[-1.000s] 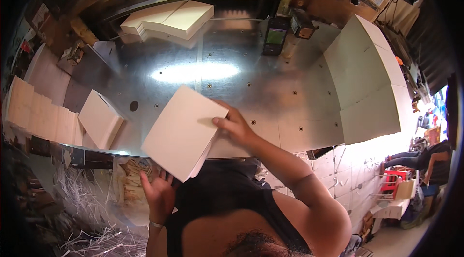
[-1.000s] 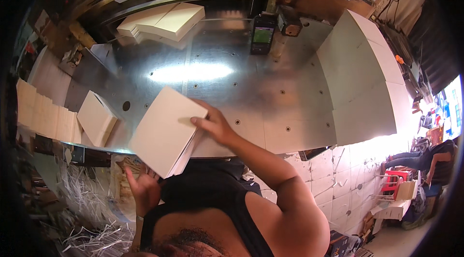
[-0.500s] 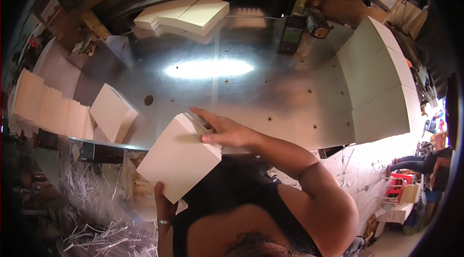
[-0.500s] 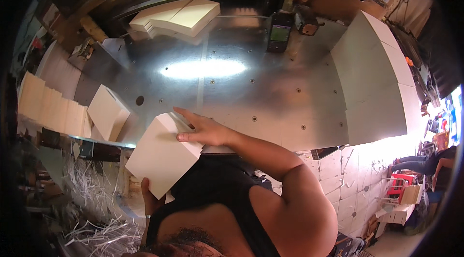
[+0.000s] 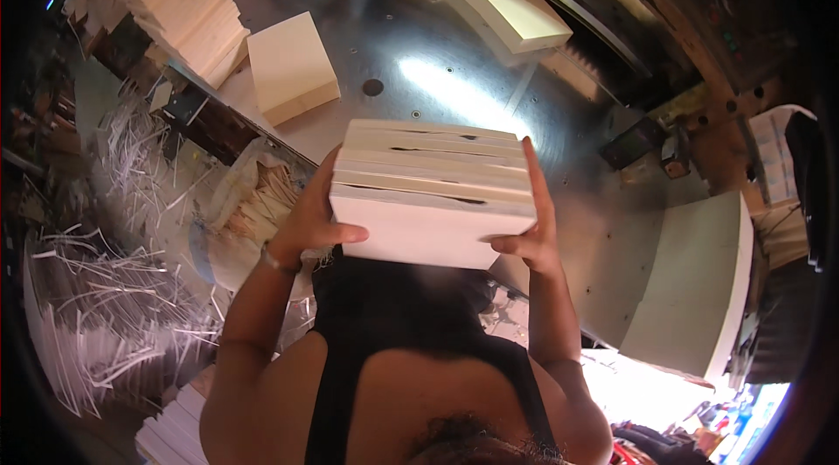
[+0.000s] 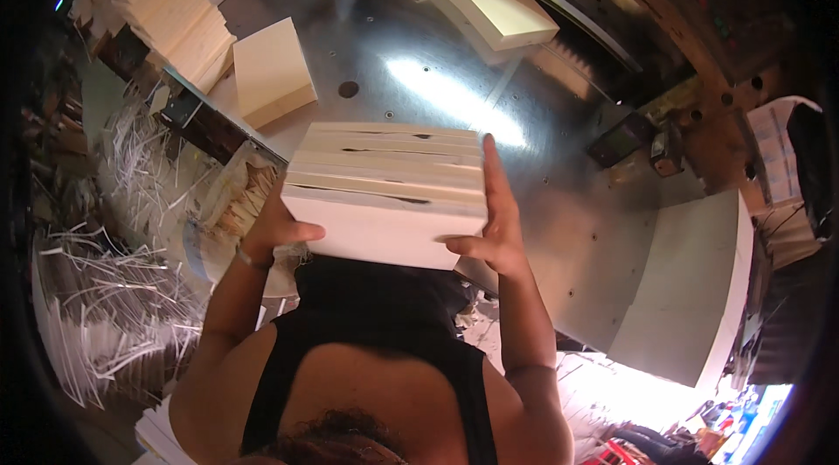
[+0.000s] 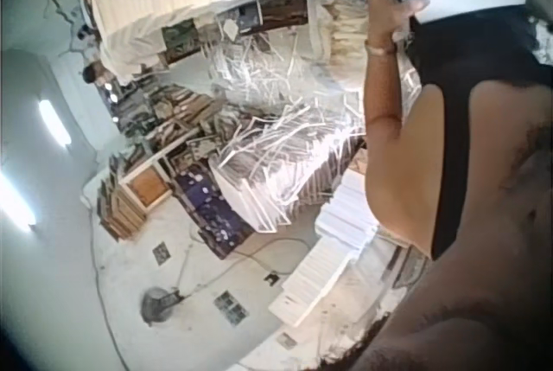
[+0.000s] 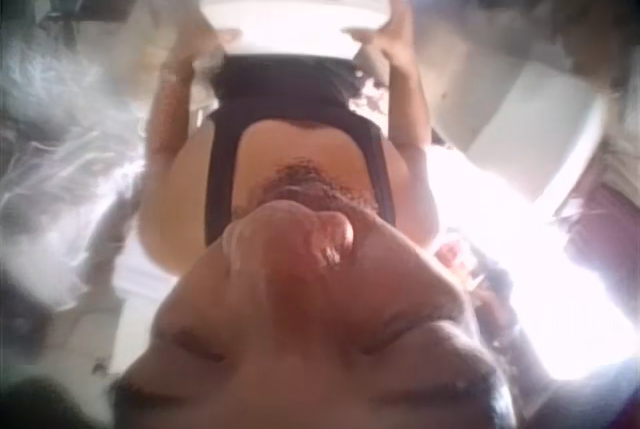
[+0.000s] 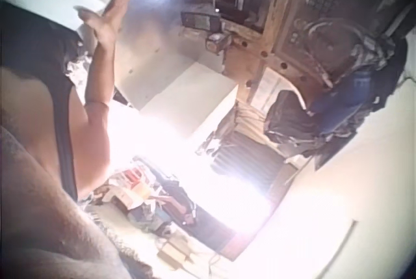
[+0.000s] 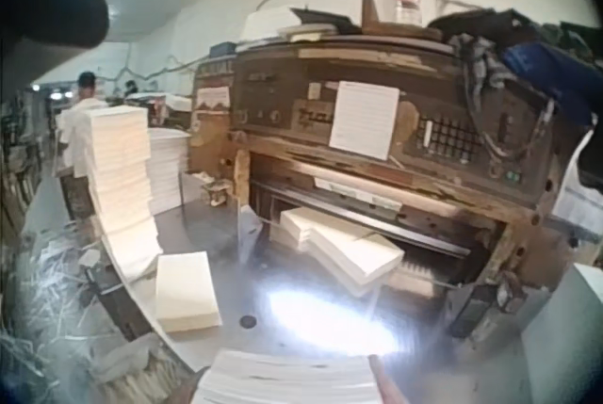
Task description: The person aligns paper stacks in an industrial trimmer, operates the machine to cut them, and places the trimmed pieces into a container.
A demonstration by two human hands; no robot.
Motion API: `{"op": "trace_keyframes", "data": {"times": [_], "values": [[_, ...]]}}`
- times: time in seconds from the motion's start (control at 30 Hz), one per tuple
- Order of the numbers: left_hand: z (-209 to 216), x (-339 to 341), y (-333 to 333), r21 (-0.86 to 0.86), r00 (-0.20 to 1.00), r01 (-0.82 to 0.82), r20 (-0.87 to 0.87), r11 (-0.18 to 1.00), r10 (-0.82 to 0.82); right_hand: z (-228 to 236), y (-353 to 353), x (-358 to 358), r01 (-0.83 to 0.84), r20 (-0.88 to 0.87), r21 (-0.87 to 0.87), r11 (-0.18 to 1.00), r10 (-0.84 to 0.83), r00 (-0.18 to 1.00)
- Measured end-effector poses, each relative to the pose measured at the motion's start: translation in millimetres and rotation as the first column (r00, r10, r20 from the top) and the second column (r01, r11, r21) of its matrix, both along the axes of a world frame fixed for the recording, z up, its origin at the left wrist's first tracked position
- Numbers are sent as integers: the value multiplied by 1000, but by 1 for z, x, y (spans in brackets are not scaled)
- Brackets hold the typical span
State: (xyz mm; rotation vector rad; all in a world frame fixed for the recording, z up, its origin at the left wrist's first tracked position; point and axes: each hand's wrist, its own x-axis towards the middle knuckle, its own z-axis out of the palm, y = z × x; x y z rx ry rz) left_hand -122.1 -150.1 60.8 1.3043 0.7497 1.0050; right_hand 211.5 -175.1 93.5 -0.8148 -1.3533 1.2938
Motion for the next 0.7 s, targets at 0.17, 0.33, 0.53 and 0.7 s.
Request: {"op": "trace_keyframes", "data": {"times": [0.17,0.33,0.53,0.7], "values": [[-4,23,50,239,985,163,6,957,-170,-19,-7,16,95,-11,-19,995,-96,995],[-37,42,65,338,967,251,-139,907,-216,-59,-13,21,213,39,43,976,-214,976],[-40,57,50,219,974,178,99,959,-203,-98,-27,14,386,-73,-37,922,-388,919],[-38,65,42,198,978,139,125,970,-166,-116,-37,17,374,-78,-124,919,-385,920]]}}
